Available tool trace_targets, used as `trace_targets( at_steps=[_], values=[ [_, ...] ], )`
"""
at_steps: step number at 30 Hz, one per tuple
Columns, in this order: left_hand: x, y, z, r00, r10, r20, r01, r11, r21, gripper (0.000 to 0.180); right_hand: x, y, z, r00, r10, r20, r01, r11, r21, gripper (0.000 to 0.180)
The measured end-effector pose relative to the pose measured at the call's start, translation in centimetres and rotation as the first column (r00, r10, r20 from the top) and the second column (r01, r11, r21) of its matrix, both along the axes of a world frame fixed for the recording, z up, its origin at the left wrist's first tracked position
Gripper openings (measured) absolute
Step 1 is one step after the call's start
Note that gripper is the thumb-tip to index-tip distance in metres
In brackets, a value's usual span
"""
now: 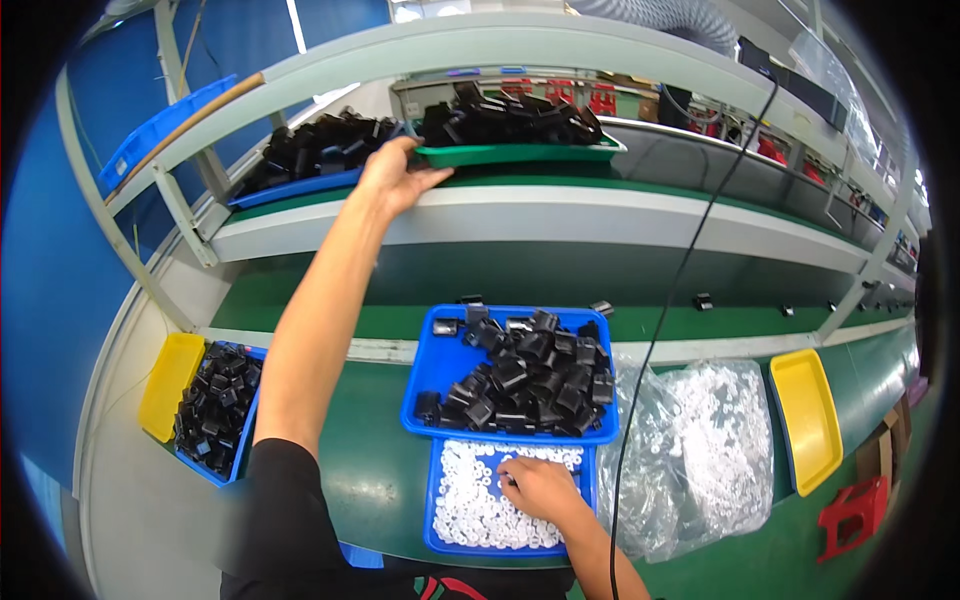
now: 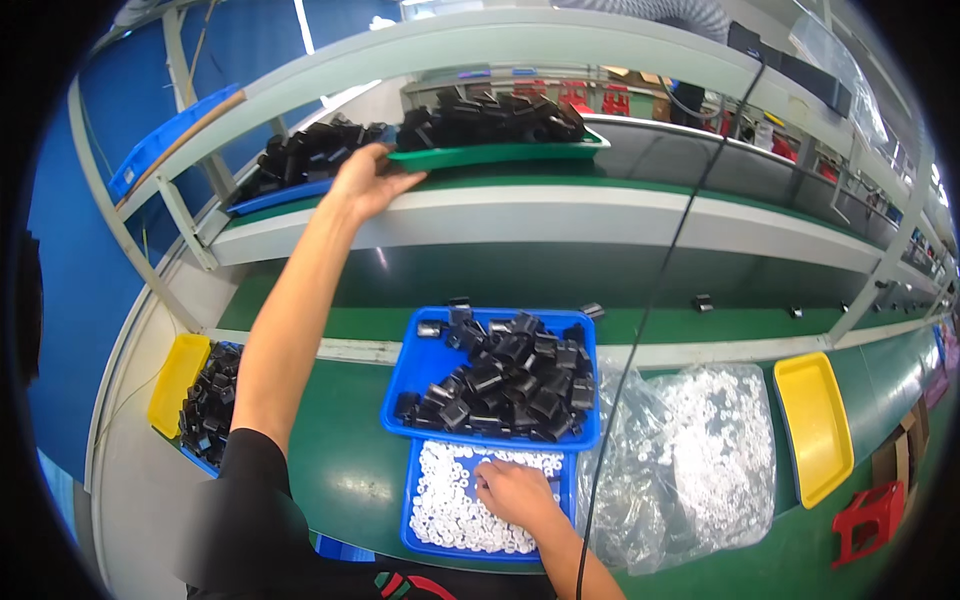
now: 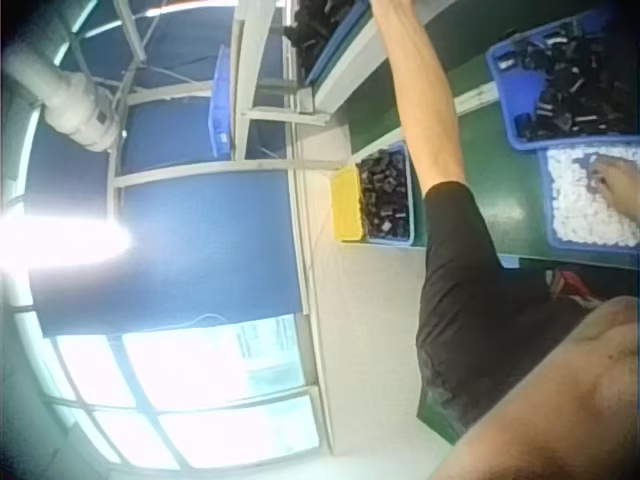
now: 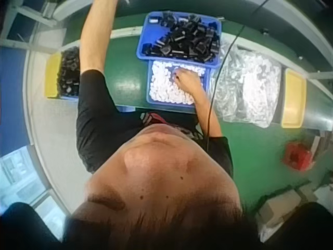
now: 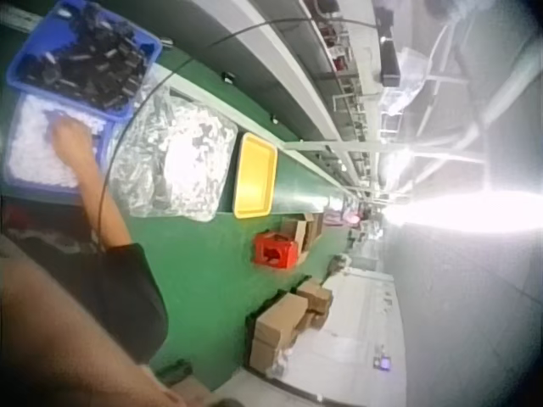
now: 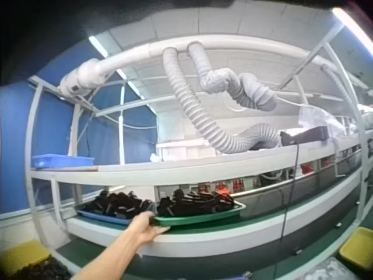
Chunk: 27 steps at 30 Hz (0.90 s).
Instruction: The person repeatedly picks up black plastic components and white washers from blue trays on a green workbench. They insert the washers into the components by hand and place the assembled units into a green tray. The process is continuous and repetitive throughout the clip.
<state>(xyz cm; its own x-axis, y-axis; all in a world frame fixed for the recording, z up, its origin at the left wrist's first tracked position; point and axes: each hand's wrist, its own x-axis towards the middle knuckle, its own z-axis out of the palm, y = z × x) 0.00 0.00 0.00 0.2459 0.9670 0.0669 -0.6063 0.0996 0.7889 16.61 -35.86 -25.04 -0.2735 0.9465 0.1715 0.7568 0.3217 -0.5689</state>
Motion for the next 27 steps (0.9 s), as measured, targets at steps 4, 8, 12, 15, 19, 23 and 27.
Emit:
trace_targets(
  at_steps=[4, 8, 12, 15, 19, 23, 27],
  values=[
    [1.6, -1.7, 0.9, 0.997, -0.059, -0.049, 0.058, 0.998, -0.021, 0.019, -0.1, -0.2, 0.2, 1.000, -0.011, -0.004, 0.011, 1.000, -0.024, 0.015],
    [2.8, -2.9, 1.1, 0.996, -0.080, -0.045, 0.078, 0.996, -0.042, 0.015, 0.2, -0.3, 0.0, 1.000, -0.016, 0.001, 0.016, 0.999, -0.036, 0.016],
    [3.2, -4.4, 1.4, 0.998, -0.026, -0.055, 0.023, 0.999, -0.041, 0.010, 0.0, -0.4, 0.3, 1.000, -0.014, 0.004, 0.014, 0.999, -0.040, 0.017],
    [3.3, -6.6, 1.7, 1.000, -0.014, -0.028, 0.014, 1.000, -0.010, 0.012, 0.1, -0.7, 0.2, 0.999, -0.024, -0.031, 0.022, 0.999, -0.045, 0.016],
    [2.2, -8.6, 0.9, 0.999, -0.028, -0.015, 0.028, 0.999, 0.024, 0.012, 0.3, -0.5, 0.6, 1.000, -0.006, -0.011, 0.006, 0.999, -0.049, 0.016],
    [0.2, -12.3, -0.4, 0.999, -0.030, 0.018, 0.029, 0.999, 0.032, 0.017, 0.0, -0.6, 0.7, 1.000, -0.013, -0.020, 0.012, 0.999, -0.040, 0.016],
    [-1.7, -15.9, -2.4, 0.998, -0.047, 0.037, 0.045, 0.997, 0.055, 0.027, 0.5, -0.6, 0.9, 1.000, -0.022, -0.009, 0.022, 0.998, -0.062, 0.016]
  ],
)
